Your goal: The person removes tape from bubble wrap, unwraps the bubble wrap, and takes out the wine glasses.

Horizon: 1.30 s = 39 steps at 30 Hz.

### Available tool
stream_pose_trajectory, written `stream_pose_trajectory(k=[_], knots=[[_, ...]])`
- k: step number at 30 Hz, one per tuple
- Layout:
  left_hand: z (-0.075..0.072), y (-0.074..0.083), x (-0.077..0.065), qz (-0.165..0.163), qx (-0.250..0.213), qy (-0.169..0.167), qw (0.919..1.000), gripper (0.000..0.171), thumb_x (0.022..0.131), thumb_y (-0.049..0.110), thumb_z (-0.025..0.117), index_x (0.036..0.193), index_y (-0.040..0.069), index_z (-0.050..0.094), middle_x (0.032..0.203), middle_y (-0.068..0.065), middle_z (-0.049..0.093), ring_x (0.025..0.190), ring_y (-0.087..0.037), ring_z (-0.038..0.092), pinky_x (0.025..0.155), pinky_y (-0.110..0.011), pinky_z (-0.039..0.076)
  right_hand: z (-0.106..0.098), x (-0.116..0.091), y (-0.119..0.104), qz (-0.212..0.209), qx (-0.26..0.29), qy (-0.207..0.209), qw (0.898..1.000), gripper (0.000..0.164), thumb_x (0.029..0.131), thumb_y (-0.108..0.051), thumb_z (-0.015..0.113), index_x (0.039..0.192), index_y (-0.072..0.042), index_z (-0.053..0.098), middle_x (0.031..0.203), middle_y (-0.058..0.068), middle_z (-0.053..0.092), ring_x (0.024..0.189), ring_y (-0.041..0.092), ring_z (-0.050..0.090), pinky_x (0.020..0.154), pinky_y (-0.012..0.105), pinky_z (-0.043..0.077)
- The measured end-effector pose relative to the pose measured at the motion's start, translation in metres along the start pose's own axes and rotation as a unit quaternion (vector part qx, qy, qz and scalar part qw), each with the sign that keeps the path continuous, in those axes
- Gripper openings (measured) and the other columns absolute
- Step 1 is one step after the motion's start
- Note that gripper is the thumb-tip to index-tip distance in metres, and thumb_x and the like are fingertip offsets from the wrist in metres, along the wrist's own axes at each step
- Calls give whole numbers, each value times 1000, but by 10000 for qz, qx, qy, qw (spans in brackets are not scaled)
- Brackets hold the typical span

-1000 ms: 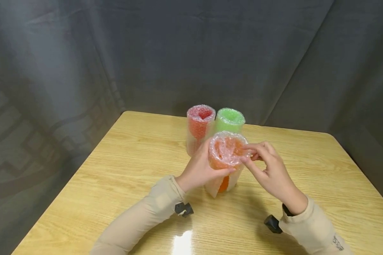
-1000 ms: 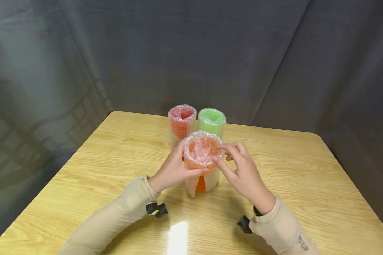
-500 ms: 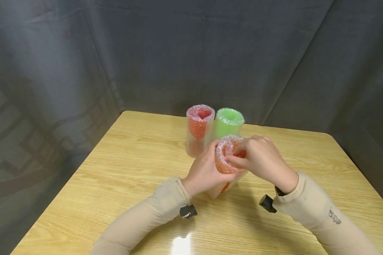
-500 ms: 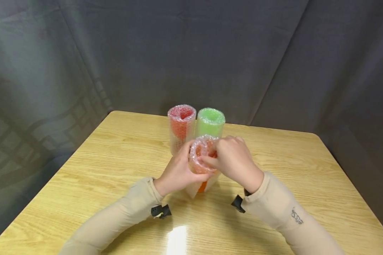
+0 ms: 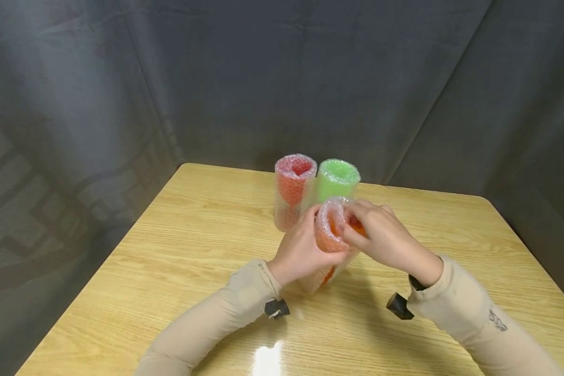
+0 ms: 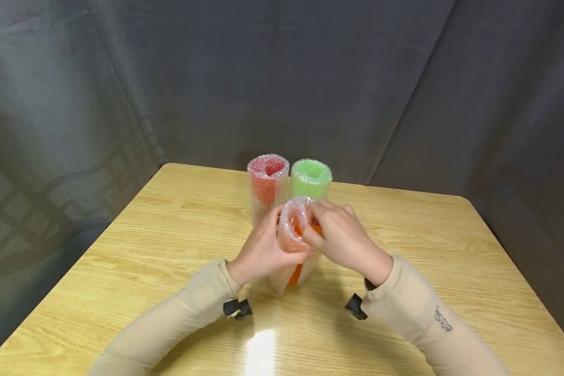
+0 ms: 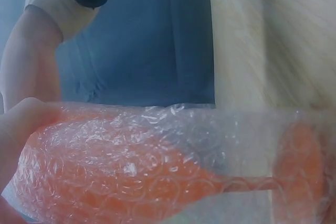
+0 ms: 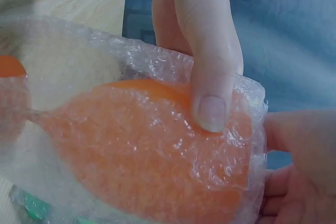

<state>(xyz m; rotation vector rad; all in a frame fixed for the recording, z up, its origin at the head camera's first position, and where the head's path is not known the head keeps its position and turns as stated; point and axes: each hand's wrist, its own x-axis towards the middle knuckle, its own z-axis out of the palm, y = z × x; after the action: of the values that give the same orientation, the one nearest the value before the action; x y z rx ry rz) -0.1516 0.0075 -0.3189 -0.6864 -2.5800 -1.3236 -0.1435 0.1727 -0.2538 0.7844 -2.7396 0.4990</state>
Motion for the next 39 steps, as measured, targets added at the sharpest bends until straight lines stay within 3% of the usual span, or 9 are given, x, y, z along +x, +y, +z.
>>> stream_pose_trajectory(k=[9, 16, 20, 28, 33, 36, 39], knots=[[-3, -2, 1, -106, -328, -37, 9994, 87, 67, 34, 82, 135, 10, 33, 126, -4, 51, 110, -15, 55, 92, -28, 50, -8, -4, 3, 129, 1023, 422, 9938, 10, 93, -4, 46, 97, 1, 54, 91, 13, 62, 85, 22, 58, 71, 36, 49], [-4, 1, 3, -252, -445, -141, 9986, 90, 67, 37, 82, 136, 13, 32, 129, -1, 48, 113, -13, 52, 96, -28, 48, -12, -3, 8, -7, 902, 1159, 9891, 12, 94, -4, 51, 101, 3, 58, 85, 11, 65, 75, 13, 56, 64, 18, 47], [-5, 3, 5, -420, -628, -234, 9969, 90, 66, 38, 82, 137, 15, 31, 129, 1, 48, 113, -12, 51, 97, -30, 48, -16, 1, 10, 26, 1294, 1375, 9820, 14, 94, -5, 52, 102, 2, 62, 83, 11, 65, 70, 6, 54, 62, 11, 46], [-4, 3, 8, -409, -603, -354, 9967, 88, 66, 41, 82, 135, 16, 33, 126, 2, 50, 111, -11, 53, 94, -29, 49, -24, 13, 15, 202, 2371, 1493, 9597, 16, 95, -6, 50, 105, 5, 55, 71, -5, 50, 59, 6, 47, 52, 16, 43], [-4, 2, 9, -354, -674, -350, 9965, 87, 66, 40, 82, 134, 17, 34, 125, 3, 52, 110, -11, 53, 94, -29, 49, -29, 16, 19, 322, 2679, 1287, 9543, 18, 95, -9, 50, 107, 3, 52, 75, -11, 51, 63, 7, 49, 57, 15, 45], [-4, 2, 9, -377, -733, -307, 9961, 88, 66, 39, 83, 135, 16, 33, 125, 2, 52, 110, -11, 54, 94, -28, 49, -29, 16, 20, 127, 2684, 1155, 9563, 21, 90, -2, 57, 109, 4, 50, 78, -9, 55, 65, 6, 52, 58, 15, 45], [-5, 0, 9, -415, -747, -288, 9959, 88, 66, 39, 83, 135, 15, 34, 124, 1, 52, 109, -12, 54, 93, -27, 49, -27, 13, 20, -73, 2107, 1043, 9719, 37, 78, 0, 71, 107, 4, 47, 79, -1, 54, 65, 7, 49, 57, 15, 43]])
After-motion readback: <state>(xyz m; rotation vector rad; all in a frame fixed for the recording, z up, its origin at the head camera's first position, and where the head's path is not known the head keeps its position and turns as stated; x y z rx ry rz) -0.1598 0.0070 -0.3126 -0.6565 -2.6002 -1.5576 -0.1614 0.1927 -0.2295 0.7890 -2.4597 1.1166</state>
